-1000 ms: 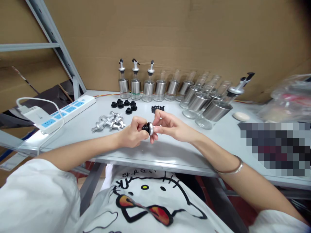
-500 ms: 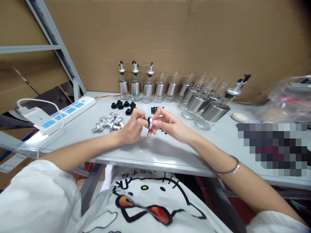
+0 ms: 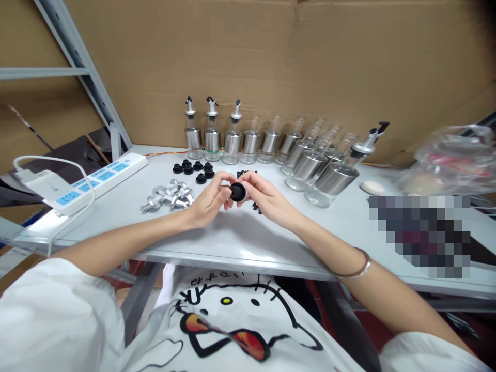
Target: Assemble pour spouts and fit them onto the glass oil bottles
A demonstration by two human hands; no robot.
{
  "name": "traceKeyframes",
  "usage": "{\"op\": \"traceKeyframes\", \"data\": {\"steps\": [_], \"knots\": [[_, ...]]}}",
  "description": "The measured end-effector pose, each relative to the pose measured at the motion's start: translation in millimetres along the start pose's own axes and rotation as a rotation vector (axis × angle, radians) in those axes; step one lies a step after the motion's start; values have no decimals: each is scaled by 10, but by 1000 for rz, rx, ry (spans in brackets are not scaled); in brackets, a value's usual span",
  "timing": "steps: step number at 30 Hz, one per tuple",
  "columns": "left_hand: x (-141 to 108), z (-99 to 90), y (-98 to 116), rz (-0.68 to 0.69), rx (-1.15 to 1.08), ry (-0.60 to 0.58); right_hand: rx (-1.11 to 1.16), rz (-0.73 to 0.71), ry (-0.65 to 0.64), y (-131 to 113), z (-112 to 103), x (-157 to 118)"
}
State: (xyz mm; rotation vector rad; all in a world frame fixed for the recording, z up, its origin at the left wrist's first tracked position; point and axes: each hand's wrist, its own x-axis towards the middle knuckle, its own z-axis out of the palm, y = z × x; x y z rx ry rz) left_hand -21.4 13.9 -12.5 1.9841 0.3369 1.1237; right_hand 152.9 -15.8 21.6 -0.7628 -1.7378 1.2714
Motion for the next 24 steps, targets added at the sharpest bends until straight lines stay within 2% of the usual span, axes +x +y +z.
{"op": "traceKeyframes", "data": {"steps": [2, 5, 8, 10, 17, 21, 24], "knots": [[12, 27, 43, -95, -108, 8, -46, 19, 10, 23, 3, -3], [21, 82, 96, -205, -219, 67, -254, 34, 88, 24, -24, -10], [24, 108, 113, -231, -216, 136, -494, 9, 206, -8, -60, -10], [31, 97, 119, -214, -187, 148, -541, 2, 222, -27, -74, -2], [76, 14, 191, -136, -2, 91, -114, 242, 64, -104, -114, 36], [66, 17, 173, -152, -25, 48, -76, 253, 22, -171, -159, 12], [43, 39, 132, -126, -43, 68, -96, 225, -23, -158, -175, -5]]}}
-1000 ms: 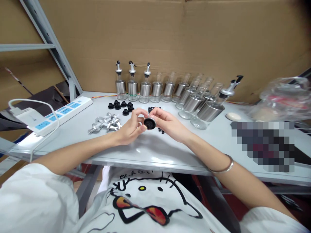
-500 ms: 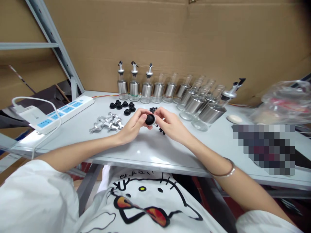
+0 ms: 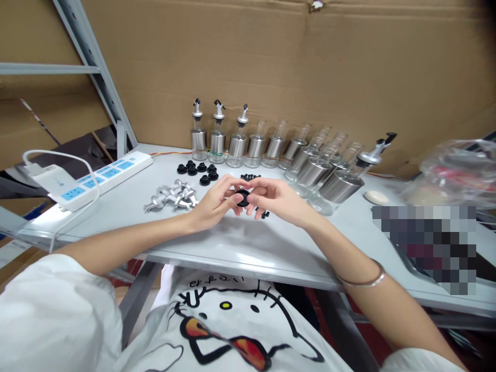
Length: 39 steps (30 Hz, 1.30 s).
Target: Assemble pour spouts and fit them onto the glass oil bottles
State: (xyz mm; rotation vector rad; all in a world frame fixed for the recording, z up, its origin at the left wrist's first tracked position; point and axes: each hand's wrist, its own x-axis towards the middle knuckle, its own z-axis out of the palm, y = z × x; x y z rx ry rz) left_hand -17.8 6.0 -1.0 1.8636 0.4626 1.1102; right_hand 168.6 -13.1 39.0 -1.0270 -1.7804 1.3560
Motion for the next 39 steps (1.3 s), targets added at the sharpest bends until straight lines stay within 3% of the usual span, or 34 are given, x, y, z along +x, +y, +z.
{"op": "traceKeyframes", "data": {"steps": [9, 13, 20, 27, 39], "knots": [[-6, 33, -11, -120, -125, 84, -154, -176, 12, 36, 14, 18], [-18, 3, -1, -73, -112, 29, -144, -185, 30, 38, 7, 15], [-30, -43, 2, -141, -48, -111, -16, -33, -122, 33, 65, -3], [-29, -86, 30, -106, 95, -170, -154, -112, -95, 117, 106, -13], [-52, -90, 9, -198, -95, -312, -21, -87, -112, 116, 139, 9]]}}
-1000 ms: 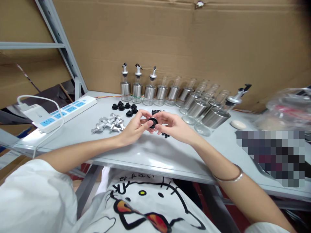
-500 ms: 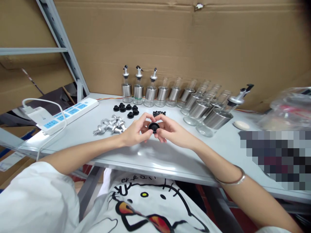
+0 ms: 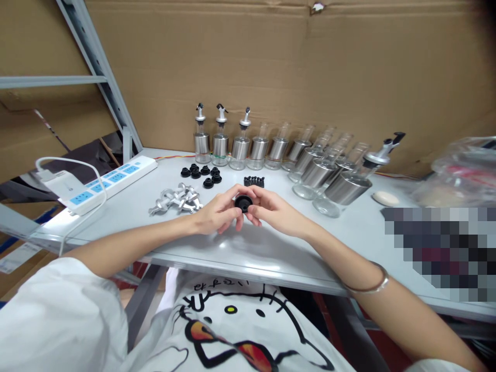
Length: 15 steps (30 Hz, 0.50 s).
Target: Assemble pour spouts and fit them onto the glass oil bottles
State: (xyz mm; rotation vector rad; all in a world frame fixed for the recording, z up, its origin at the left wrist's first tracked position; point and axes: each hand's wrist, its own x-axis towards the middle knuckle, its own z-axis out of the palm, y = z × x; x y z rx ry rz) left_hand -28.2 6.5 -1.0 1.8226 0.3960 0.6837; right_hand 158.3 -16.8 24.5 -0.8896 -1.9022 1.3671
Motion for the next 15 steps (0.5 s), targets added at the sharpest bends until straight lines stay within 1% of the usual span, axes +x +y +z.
{"op": "traceKeyframes", "data": {"steps": [4, 6, 11, 15], "knots": [[0, -18, -5, -22, -39, -86, -13, -19, -54, -5, 5, -10], [7, -19, 0, -16, -80, -109, -17, -19, -68, -3, 11, -14], [14, -19, -9, -37, -119, -127, 4, -6, -84, 1, 24, -16], [11, -3, -20, -80, -121, -105, 10, 14, -83, 26, 14, -11]]}}
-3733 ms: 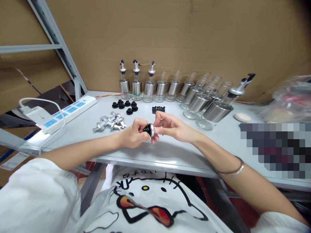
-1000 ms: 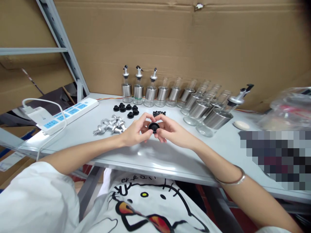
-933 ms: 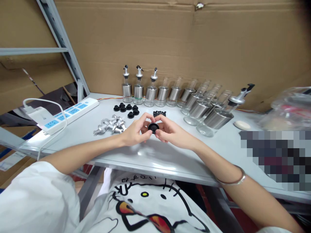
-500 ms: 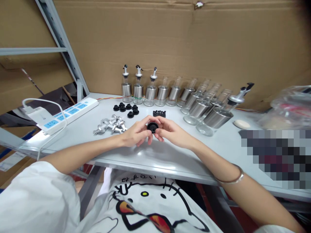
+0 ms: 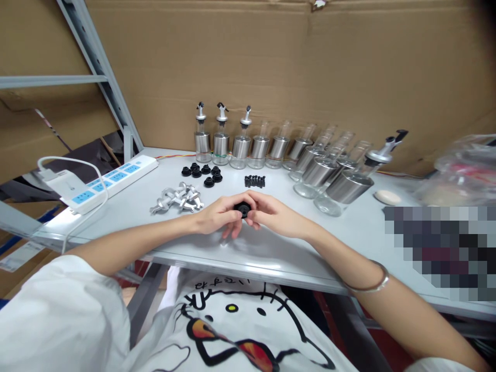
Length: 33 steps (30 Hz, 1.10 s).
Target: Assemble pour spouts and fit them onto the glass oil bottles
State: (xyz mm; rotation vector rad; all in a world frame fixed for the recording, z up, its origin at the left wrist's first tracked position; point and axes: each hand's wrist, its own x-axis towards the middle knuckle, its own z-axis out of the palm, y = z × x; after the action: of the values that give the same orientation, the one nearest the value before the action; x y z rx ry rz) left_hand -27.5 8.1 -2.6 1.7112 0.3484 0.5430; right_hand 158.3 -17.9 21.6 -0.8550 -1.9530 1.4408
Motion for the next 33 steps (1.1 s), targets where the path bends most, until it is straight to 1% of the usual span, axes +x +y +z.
{"op": "traceKeyframes", "data": {"steps": [2, 5, 9, 11, 17, 20, 28, 33], "knots": [[-2, 18, 5, -11, -9, 23, -7, -10, 3, 11, -1, 1], [-11, 46, 17, 12, 10, 50, 19, -79, -27, -9, 24, -5], [-25, 60, 15, 31, 73, 37, -24, -89, -64, -69, 83, -25], [-30, 59, 6, 43, 111, 46, -86, -96, -53, -78, 102, -31], [-52, 67, -8, 118, 259, 85, -315, -105, 46, -39, 109, -36], [-58, 81, 2, 132, 297, 85, -341, -97, 57, -36, 116, -38], [-63, 84, 19, 88, 323, 106, -361, -112, 90, -36, 133, -39], [-61, 75, 18, 122, 373, 98, -392, -99, 93, -45, 135, -45]]}}
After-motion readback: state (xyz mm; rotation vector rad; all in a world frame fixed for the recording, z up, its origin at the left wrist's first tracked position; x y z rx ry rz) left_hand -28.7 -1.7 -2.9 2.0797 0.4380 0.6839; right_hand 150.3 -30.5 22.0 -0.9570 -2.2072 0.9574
